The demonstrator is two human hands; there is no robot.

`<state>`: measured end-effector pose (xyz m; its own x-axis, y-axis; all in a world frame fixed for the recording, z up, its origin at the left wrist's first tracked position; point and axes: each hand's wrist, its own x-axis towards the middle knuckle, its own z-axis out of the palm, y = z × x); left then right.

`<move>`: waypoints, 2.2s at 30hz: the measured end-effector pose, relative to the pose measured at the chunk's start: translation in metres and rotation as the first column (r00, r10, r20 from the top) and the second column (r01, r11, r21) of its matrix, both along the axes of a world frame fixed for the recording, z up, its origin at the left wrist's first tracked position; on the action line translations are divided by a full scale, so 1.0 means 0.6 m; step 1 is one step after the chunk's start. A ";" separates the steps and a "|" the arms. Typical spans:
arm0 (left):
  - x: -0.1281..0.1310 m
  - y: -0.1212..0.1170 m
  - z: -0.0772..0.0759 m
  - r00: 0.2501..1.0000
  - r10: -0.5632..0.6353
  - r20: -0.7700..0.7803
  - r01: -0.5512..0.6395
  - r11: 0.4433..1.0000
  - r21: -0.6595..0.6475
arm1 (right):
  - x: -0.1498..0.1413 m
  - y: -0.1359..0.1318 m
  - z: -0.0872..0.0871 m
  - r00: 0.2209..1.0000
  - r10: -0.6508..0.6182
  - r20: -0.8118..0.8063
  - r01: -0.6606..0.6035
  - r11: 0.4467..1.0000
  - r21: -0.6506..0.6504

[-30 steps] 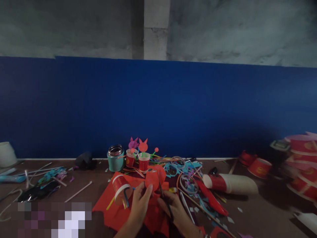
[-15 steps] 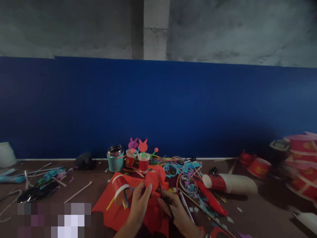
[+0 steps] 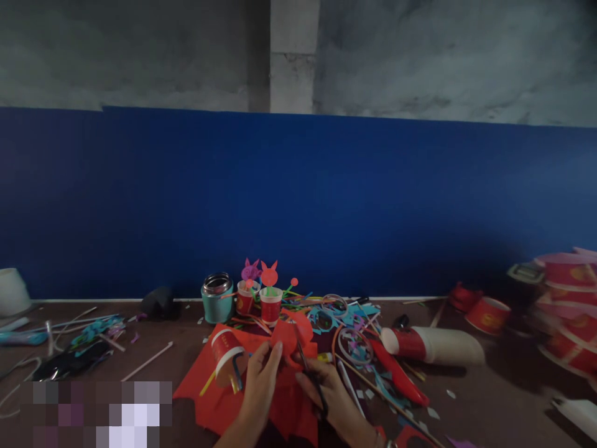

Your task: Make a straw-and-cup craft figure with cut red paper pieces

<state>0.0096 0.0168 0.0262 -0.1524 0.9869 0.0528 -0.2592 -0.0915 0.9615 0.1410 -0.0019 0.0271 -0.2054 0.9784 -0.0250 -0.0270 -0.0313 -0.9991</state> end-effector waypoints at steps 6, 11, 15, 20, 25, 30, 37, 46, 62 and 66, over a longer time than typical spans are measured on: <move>-0.001 0.002 0.003 0.999 -0.018 -0.041 0.018 1.000 0.010 | -0.001 0.001 0.002 1.000 -0.009 0.003 0.009 1.000 0.001; -0.005 0.005 0.005 0.994 -0.058 -0.088 0.060 0.998 0.023 | -0.001 0.002 0.002 1.000 -0.003 0.011 0.003 1.000 0.029; -0.004 0.006 0.005 0.996 -0.069 -0.058 0.070 0.997 0.024 | -0.001 0.002 0.000 1.000 -0.021 0.010 0.021 1.000 -0.020; -0.002 0.006 0.003 0.999 -0.052 -0.005 0.053 0.999 0.010 | -0.002 -0.001 0.003 0.999 -0.052 0.002 0.052 0.997 -0.064; 0.002 0.003 0.001 0.997 0.052 0.058 -0.050 0.998 -0.036 | -0.004 -0.006 0.016 0.999 -0.048 0.001 0.048 0.997 -0.064; 0.002 0.003 -0.002 0.997 0.070 0.034 -0.069 0.997 -0.025 | -0.003 -0.005 0.015 0.999 -0.032 0.040 0.035 0.997 -0.067; -0.002 0.007 -0.001 0.999 -0.007 -0.037 0.009 0.999 0.054 | -0.001 -0.001 0.006 1.000 -0.002 -0.016 0.002 1.000 0.019; -0.001 0.008 -0.004 1.000 -0.018 -0.014 0.019 0.999 0.029 | 0.000 -0.003 0.012 0.999 -0.007 0.033 0.009 0.999 -0.048; 0.004 0.007 -0.011 0.979 -0.103 -0.175 0.108 0.994 0.018 | -0.003 0.001 -0.002 0.997 -0.046 -0.061 0.045 0.999 -0.017; 0.002 0.012 -0.011 0.973 -0.066 -0.223 0.085 0.994 0.074 | -0.009 -0.003 0.003 0.988 -0.097 -0.121 0.097 0.995 -0.005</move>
